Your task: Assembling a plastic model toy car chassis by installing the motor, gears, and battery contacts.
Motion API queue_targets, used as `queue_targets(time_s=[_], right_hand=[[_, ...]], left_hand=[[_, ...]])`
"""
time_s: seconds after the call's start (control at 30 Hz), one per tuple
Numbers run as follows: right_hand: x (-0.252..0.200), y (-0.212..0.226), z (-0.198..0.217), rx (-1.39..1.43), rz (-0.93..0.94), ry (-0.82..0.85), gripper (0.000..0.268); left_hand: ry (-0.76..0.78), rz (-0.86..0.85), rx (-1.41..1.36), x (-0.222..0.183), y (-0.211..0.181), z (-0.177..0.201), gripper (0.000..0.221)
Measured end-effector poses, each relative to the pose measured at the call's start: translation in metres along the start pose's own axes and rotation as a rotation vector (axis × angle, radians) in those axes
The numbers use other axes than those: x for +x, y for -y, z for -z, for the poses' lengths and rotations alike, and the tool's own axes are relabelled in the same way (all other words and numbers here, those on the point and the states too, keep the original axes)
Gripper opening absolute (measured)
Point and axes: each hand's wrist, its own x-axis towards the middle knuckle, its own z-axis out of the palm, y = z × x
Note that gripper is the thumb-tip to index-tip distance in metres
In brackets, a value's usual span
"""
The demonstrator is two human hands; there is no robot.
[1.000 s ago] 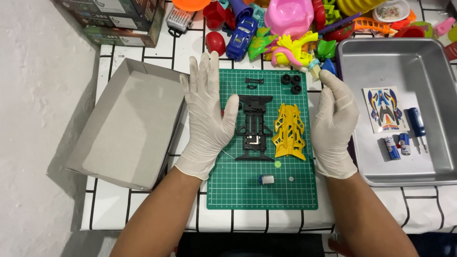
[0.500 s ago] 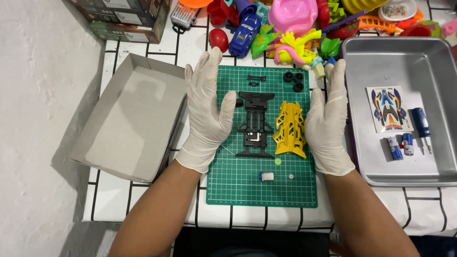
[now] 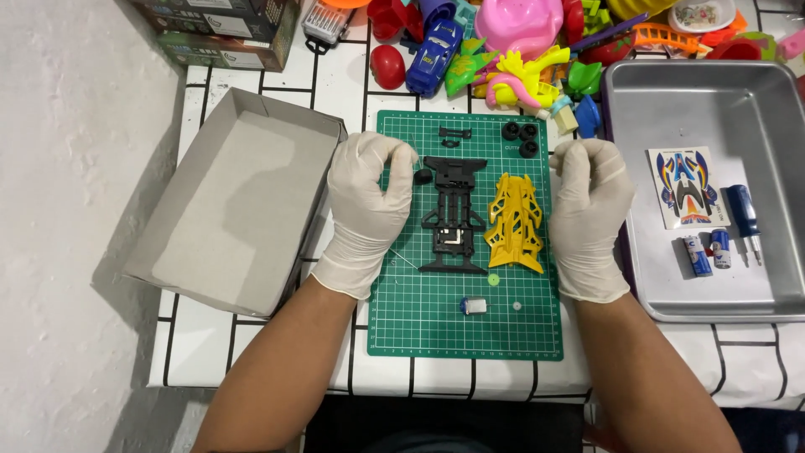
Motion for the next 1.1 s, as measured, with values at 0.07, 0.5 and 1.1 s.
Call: queue_targets(time_s=[0.07, 0.5, 1.1], right_hand=[[-0.003, 0.0, 0.003, 0.011, -0.018, -0.01, 0.024], [-0.004, -0.005, 0.009, 0.037, 0.061, 0.015, 0.028], [-0.003, 0.023, 0.009, -0.103, 0.37, 0.073, 0.025]], left_hand=[[-0.012, -0.016, -0.007, 0.002, -0.007, 0.002, 0.028], [-0.035, -0.127, -0.052, -0.005, -0.011, -0.001, 0.046], [0.123, -0.21, -0.078, 0.012, -0.025, 0.016, 0.012]])
